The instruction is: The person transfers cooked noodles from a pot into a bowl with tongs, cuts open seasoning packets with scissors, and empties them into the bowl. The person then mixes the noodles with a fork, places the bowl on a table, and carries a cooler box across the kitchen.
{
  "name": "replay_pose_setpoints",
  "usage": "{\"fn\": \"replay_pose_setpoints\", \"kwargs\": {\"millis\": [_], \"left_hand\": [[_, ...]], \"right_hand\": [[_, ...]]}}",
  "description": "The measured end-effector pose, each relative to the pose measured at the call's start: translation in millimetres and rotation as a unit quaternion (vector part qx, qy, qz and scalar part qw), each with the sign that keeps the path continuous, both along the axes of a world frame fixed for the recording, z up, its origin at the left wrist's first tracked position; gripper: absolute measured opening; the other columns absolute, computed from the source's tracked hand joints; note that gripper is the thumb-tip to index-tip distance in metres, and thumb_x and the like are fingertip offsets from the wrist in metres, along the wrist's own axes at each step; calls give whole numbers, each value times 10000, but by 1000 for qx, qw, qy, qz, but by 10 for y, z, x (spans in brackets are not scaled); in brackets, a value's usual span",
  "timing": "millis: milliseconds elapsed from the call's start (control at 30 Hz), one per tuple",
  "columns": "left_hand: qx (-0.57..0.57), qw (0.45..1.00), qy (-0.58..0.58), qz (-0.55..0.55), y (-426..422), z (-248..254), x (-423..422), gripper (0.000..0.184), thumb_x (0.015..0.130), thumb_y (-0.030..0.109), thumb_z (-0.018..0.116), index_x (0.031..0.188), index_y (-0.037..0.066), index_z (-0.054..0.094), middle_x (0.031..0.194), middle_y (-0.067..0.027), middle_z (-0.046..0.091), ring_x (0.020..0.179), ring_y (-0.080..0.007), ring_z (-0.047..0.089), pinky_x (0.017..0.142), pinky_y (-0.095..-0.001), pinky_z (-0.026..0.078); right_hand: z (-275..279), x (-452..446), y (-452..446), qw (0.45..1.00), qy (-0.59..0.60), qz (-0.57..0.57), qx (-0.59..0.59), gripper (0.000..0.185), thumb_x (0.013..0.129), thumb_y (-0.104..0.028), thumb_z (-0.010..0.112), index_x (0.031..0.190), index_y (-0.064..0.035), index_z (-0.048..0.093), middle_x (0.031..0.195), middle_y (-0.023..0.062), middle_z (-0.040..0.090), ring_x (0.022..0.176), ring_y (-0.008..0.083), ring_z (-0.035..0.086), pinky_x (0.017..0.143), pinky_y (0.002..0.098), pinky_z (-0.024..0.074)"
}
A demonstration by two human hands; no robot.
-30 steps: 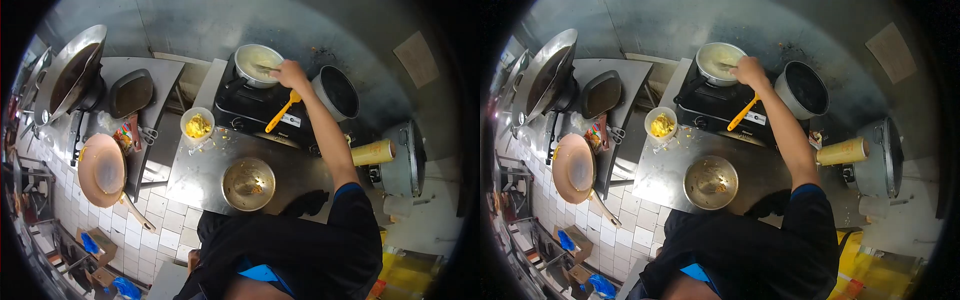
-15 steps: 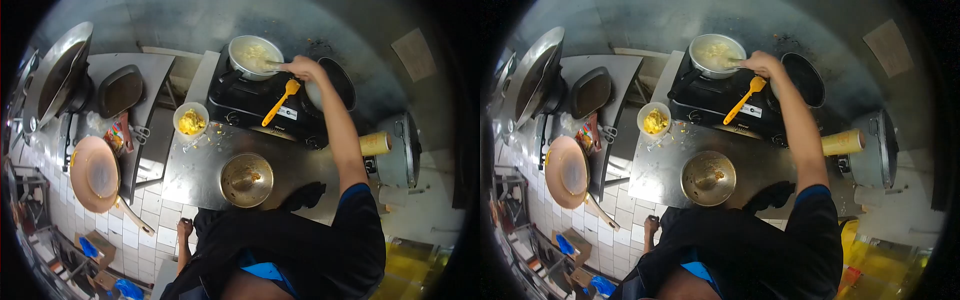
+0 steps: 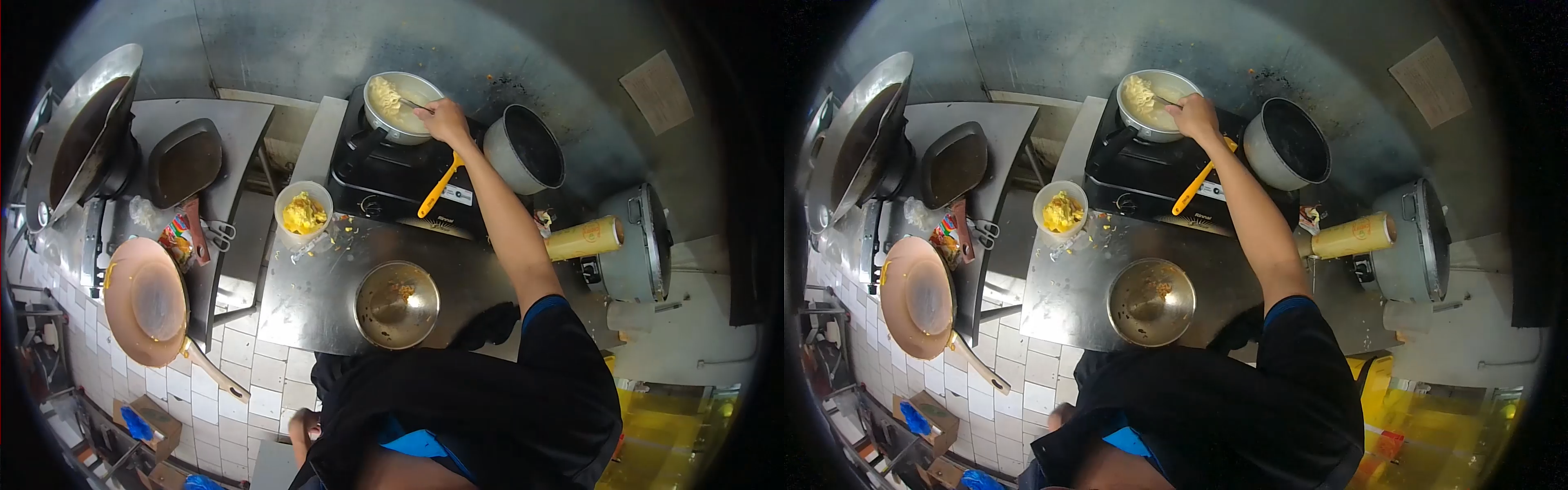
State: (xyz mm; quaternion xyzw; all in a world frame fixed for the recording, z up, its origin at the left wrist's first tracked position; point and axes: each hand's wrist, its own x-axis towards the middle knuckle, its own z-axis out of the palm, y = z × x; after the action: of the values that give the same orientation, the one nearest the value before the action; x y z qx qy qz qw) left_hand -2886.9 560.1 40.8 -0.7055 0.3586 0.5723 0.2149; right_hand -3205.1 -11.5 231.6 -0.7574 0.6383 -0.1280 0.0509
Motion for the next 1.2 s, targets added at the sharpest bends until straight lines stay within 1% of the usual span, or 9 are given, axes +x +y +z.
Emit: {"fn": "replay_pose_setpoints", "kwargs": {"millis": [33, 100, 200, 300, 400, 733, 833, 1067, 1200], "left_hand": [[82, 996, 11, -30, -154, 45, 33, 427, 871, 422, 561, 1009, 48, 713, 1043, -195, 688, 1032, -382, 644, 863, -475, 515], [-224, 970, -76, -49, -504, 722, -93, 342, 941, 312, 501, 970, 30, 692, 941, -250, 672, 935, -418, 645, 803, -516, 517], [-532, 821, 134, 155, -1540, 1649, -415, 233, 961, 197, 530, 902, -7, 626, 753, -225, 636, 734, -381, 660, 640, -447, 485], [-610, 764, 169, 127, -2605, 1212, -843, 320, 985, 239, 498, 857, -28, 620, 702, -243, 601, 651, -426, 585, 593, -463, 434], [-647, 751, 106, 82, -3559, 322, -1223, 410, 961, 287, 542, 761, -64, 604, 664, -288, 591, 685, -476, 602, 624, -528, 460], [-645, 761, -63, 6, -3809, 522, -1583, 323, 921, 289, 579, 835, -20, 616, 747, -239, 663, 726, -408, 679, 637, -489, 545], [-699, 706, -51, -96, -3809, 600, -1532, 354, 927, 335, 573, 874, -12, 619, 760, -228, 672, 727, -379, 691, 645, -478, 557], [-595, 801, -64, 15, -3749, 491, -1606, 355, 940, 358, 553, 921, 9, 618, 801, -245, 676, 757, -378, 692, 667, -462, 557], [-661, 744, -66, -72, -3771, 407, -1620, 346, 940, 352, 546, 916, 16, 623, 835, -243, 676, 742, -386, 684, 644, -471, 552]], "right_hand": [[13, -14, 48, 999, -44, -24, 5, 360, 855, -403, 669, 937, -61, 744, 869, 183, 697, 844, 352, 673, 783, 415, 520], [35, -31, 137, 995, -89, -45, 4, 330, 847, -391, 681, 938, -82, 751, 924, 177, 702, 901, 361, 669, 823, 417, 519], [29, -102, 192, 990, -121, -65, -43, 323, 855, -386, 675, 960, -89, 747, 901, 183, 698, 868, 363, 670, 806, 421, 517], [33, -180, 262, 980, -150, -69, -109, 338, 862, -402, 672, 918, -77, 743, 726, 127, 691, 684, 273, 680, 666, 374, 500], [252, -192, 387, 986, -106, -71, -111, 327, 862, -388, 668, 934, -77, 740, 767, 146, 697, 735, 309, 686, 700, 390, 511], [656, -339, 494, 996, 32, -75, -23, 399, 845, -381, 693, 988, -9, 715, 975, 210, 692, 963, 379, 655, 850, 439, 514], [909, -270, 488, 985, 117, -92, 88, 447, 840, -396, 698, 1003, 20, 704, 1044, 232, 677, 1005, 378, 648, 864, 441, 516], [883, -188, 447, 978, 152, -66, 126, 585, 827, -468, 684, 973, 99, 673, 1014, 304, 654, 999, 399, 645, 863, 436, 507], [872, -149, 343, 964, 196, -60, 172, 528, 883, -464, 612, 1083, 19, 682, 1147, 240, 647, 1081, 372, 626, 907, 442, 503]]}}
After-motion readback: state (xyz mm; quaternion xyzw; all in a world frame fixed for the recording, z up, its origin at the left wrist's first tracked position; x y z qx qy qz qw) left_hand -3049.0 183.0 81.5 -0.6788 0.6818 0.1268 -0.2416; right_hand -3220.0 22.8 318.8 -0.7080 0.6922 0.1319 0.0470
